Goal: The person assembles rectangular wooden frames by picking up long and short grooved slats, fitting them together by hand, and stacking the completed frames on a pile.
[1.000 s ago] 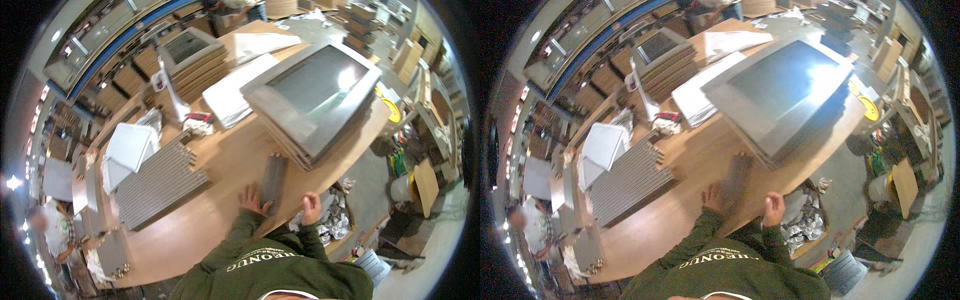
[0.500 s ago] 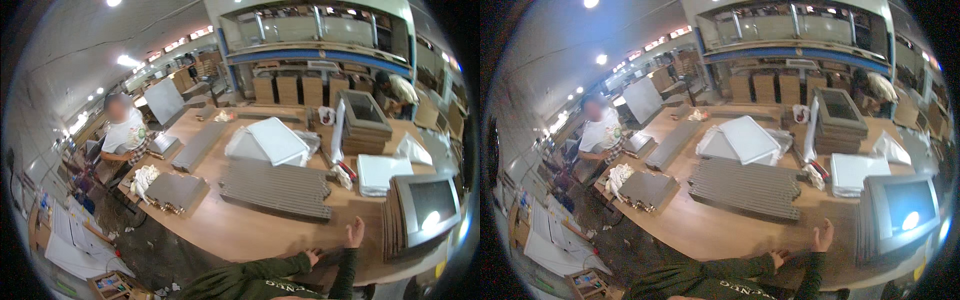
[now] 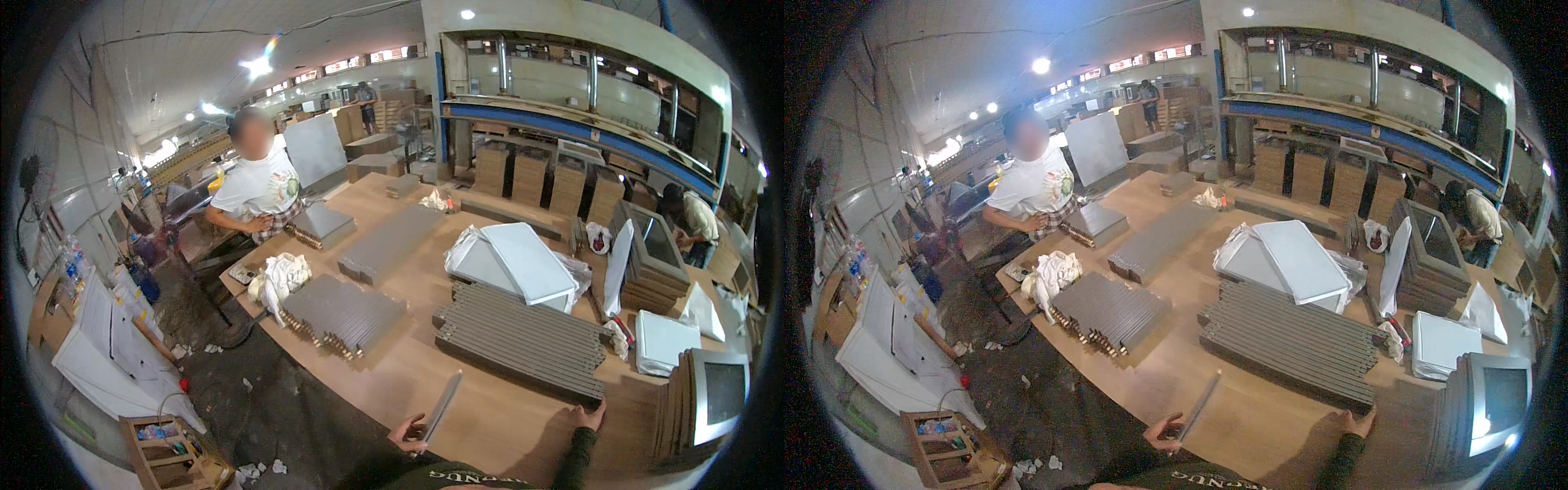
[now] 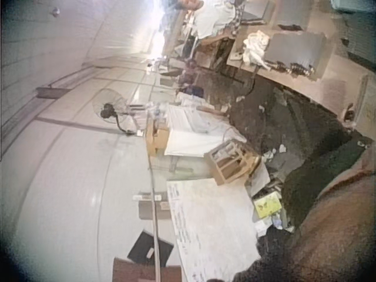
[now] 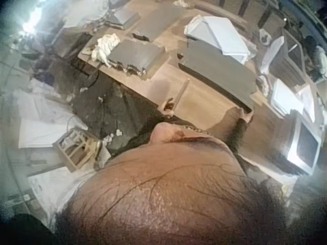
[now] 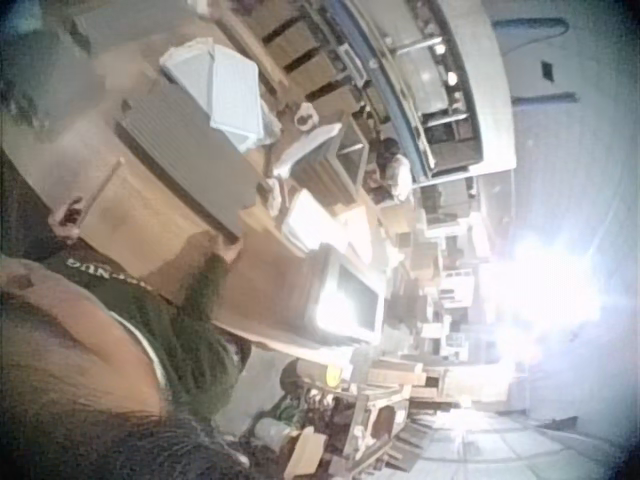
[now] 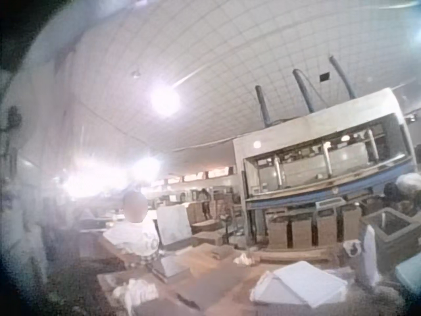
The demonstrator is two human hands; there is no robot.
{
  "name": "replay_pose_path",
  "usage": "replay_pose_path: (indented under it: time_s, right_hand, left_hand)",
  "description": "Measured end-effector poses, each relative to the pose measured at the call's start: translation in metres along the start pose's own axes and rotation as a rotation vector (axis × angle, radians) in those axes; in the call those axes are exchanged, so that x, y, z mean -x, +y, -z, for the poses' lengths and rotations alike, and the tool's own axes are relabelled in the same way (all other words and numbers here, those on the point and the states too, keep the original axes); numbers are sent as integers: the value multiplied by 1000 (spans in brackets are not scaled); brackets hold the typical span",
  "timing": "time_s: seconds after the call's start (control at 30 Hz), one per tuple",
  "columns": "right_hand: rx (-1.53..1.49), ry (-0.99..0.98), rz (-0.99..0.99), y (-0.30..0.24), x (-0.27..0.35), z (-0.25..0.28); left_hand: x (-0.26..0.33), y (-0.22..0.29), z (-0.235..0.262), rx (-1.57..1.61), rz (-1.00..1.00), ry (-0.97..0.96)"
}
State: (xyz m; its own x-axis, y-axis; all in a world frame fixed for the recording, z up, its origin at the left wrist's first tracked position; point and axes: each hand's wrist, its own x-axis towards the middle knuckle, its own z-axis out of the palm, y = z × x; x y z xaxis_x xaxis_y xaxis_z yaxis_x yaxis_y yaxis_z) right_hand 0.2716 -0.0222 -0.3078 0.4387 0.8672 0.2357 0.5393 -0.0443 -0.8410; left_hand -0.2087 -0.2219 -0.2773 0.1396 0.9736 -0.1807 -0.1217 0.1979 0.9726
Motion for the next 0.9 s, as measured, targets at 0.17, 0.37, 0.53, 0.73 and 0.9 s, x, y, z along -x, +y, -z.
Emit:
replay_pose_path:
  time_s: [0.17, 0.37, 0.53, 0.73, 0.9]
  right_hand:
    - [62, 68, 10, 37, 8, 4]
    - [128, 47, -56, 3, 43, 2]
    - [101, 53, -87, -24, 51, 4]
    - [-256, 60, 55, -28, 41, -5]
    - [-353, 144, 5, -32, 51, 11]
  left_hand:
    - [-35, 50, 1, 394, 0, -311]
    - [-95, 90, -22, 441, -103, -508]
    - [-137, 83, -41, 515, -138, -529]
    - [-158, 115, -25, 437, -33, -359]
    - [-186, 130, -37, 537, 52, -179]
